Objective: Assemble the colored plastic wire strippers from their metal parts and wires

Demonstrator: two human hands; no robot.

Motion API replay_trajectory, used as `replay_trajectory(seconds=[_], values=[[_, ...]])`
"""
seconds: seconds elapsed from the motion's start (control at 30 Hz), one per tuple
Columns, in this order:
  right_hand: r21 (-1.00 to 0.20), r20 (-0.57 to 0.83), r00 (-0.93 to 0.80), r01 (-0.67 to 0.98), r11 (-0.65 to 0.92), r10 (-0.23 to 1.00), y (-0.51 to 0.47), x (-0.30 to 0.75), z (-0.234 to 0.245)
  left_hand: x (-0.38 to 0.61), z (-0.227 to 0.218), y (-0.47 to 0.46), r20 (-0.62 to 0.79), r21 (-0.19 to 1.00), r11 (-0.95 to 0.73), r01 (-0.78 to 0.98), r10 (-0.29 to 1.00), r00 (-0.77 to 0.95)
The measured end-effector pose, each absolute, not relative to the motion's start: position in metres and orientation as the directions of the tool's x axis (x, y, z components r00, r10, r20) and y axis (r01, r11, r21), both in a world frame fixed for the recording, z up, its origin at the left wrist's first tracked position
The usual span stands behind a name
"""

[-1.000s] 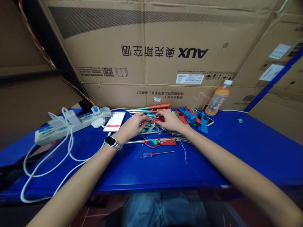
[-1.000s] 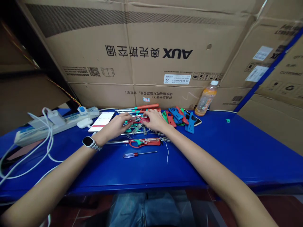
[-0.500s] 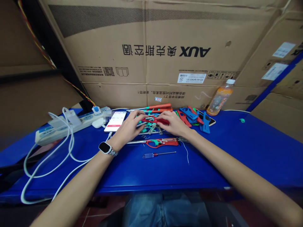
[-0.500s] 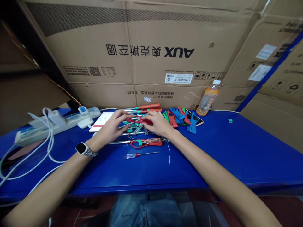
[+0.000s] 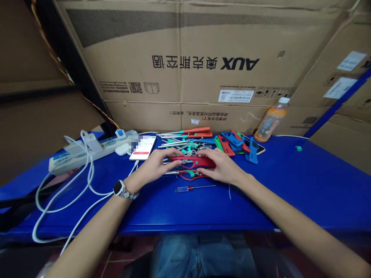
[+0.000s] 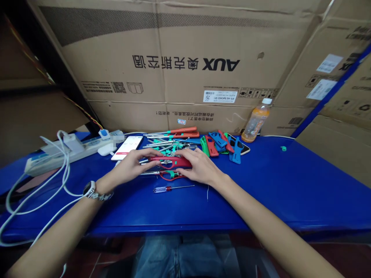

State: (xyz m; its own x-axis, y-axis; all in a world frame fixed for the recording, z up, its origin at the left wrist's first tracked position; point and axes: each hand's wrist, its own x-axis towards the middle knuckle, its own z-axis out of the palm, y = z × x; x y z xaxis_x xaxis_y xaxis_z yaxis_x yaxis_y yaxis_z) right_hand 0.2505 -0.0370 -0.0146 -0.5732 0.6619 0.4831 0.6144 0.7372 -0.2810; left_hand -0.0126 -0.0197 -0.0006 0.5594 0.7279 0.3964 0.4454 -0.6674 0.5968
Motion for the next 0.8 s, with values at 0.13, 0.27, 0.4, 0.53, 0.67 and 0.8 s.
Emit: replay_trajectory(seconds=[0.13, 0.27, 0.4, 0.53, 0.67, 0.8], values=[[-0.308, 0.421, -0.58, 0.632, 0.712, 0.697, -0.038, 0.253, -0.016, -0.017, 0.0, -0.019, 0.277, 0.686, -0.586, 0.431, 0.758, 0.59], [-0.371, 0.36, -0.606, 0.604, 0.705, 0.709, -0.035, 0.255, -0.017, -0.023, 0.001, -0.016, 0.237, 0.649, -0.61, 0.454, 0.729, 0.642], [-0.401, 0.308, -0.642, 0.581, 0.708, 0.702, -0.033, 0.254, -0.017, -0.026, 0.0, -0.013, 0.243, 0.595, -0.643, 0.482, 0.716, 0.654], [-0.401, 0.282, -0.657, 0.581, 0.708, 0.699, -0.034, 0.254, -0.016, -0.026, -0.004, -0.011, 0.212, 0.598, -0.638, 0.485, 0.71, 0.671], [-0.41, 0.269, -0.665, 0.575, 0.708, 0.696, -0.033, 0.254, -0.017, -0.026, -0.008, -0.01, 0.199, 0.583, -0.644, 0.495, 0.704, 0.682], [-0.432, 0.27, -0.665, 0.563, 0.705, 0.697, -0.031, 0.255, -0.021, -0.024, -0.007, -0.012, 0.181, 0.579, -0.643, 0.502, 0.702, 0.689]])
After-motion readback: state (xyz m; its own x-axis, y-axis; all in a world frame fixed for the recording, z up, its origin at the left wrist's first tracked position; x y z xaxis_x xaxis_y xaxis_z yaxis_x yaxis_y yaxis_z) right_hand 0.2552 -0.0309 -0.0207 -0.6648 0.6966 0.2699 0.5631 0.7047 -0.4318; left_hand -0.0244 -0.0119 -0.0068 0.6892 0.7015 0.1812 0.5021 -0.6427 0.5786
